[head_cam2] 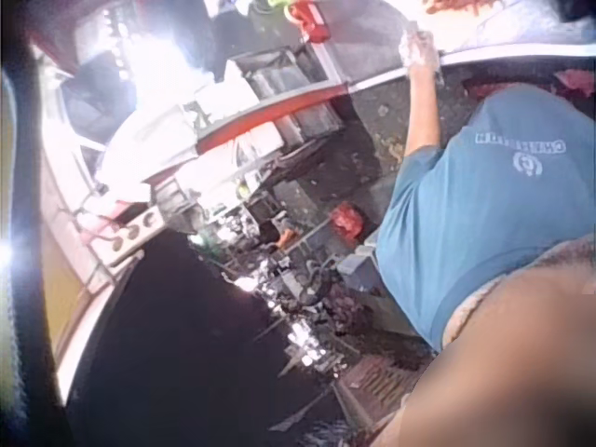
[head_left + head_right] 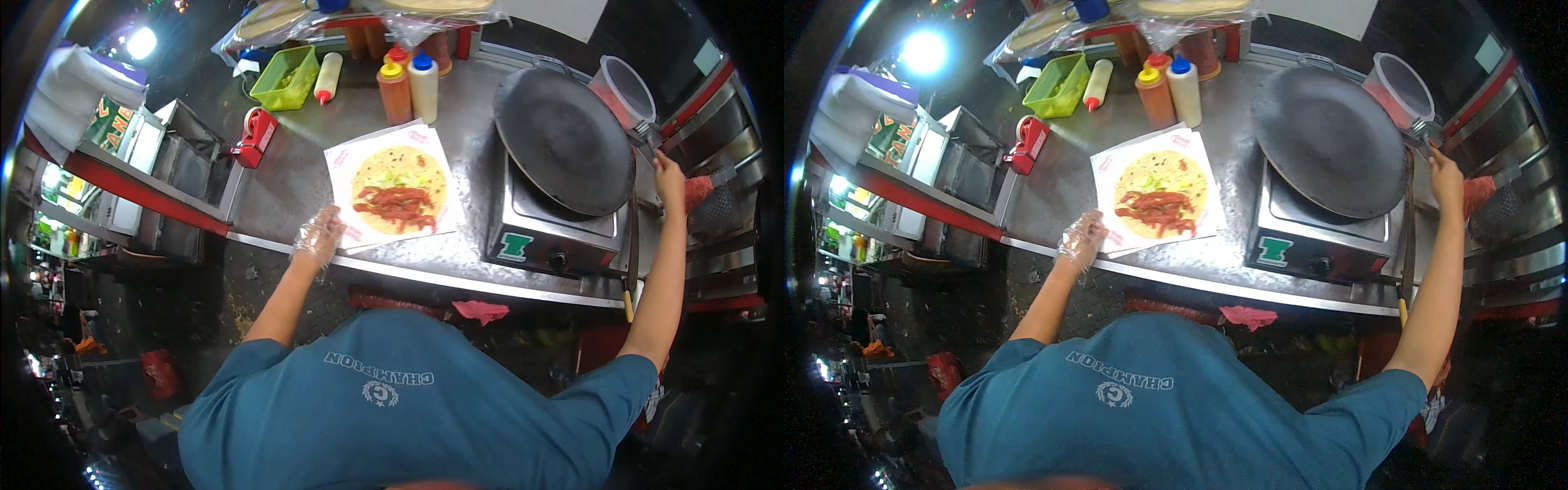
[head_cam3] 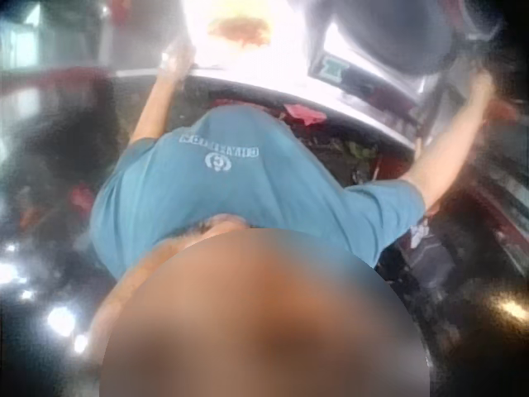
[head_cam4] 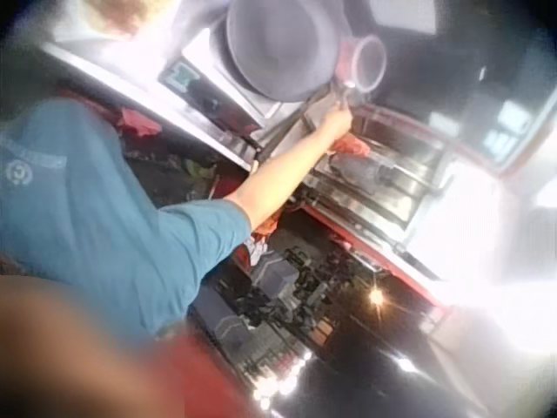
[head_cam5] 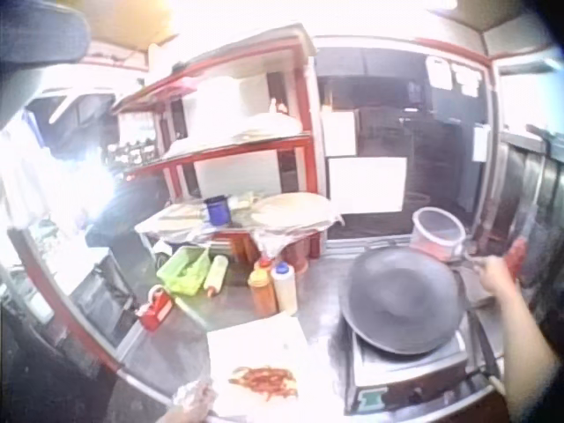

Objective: The person cooks a flatbread on a griddle, adds shredded meat, lettuce, and sauces, then folds and wraps the item in paper and a plastic bag. The finished wrap is handed to a customer.

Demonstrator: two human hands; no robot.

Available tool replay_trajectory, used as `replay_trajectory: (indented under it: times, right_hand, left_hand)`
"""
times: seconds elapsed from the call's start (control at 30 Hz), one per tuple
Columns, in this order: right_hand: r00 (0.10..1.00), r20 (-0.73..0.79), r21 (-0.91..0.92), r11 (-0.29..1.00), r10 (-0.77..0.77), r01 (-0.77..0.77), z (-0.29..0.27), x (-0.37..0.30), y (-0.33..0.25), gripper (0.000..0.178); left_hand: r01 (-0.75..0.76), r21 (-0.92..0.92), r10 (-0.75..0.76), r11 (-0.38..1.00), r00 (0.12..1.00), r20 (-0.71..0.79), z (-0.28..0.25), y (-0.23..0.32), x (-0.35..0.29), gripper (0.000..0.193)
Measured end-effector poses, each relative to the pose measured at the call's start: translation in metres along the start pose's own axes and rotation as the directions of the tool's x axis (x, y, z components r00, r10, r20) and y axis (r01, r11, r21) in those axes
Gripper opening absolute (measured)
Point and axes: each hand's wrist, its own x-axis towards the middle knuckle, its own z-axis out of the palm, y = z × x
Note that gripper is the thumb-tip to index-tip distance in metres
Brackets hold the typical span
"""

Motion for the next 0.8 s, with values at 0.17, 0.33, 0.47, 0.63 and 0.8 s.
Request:
replay_trajectory:
  times: [0.17,0.33,0.47,0.63,0.8]
  right_hand:
    - [0.998,-0.036,0.256,0.964,-0.06,0.068,-0.079,-0.065,-0.142,0.035]
    - [0.868,0.114,0.46,0.8,-0.483,0.385,-0.03,-0.22,-0.364,0.027]
    - [0.763,0.347,0.144,0.835,-0.545,0.531,0.05,-0.323,-0.441,0.037]
    - [0.931,0.146,0.411,0.876,-0.335,0.251,0.046,-0.365,-0.42,0.044]
    - [0.973,0.186,0.385,0.921,-0.137,0.056,0.049,-0.398,-0.356,0.043]
  left_hand:
    - [-0.008,0.069,-0.016,0.998,0.943,0.333,-0.044,0.03,0.003,0.035]
    - [-0.321,-0.242,0.339,0.916,0.94,0.034,-0.019,-0.013,0.027,0.045]
    - [-0.349,-0.172,0.38,0.921,0.901,0.209,-0.013,-0.007,0.057,0.054]
    - [-0.234,-0.144,0.27,0.961,0.901,0.34,-0.029,0.004,0.07,0.055]
    - [-0.68,-0.07,0.683,0.73,0.729,0.041,-0.001,0.01,0.096,0.025]
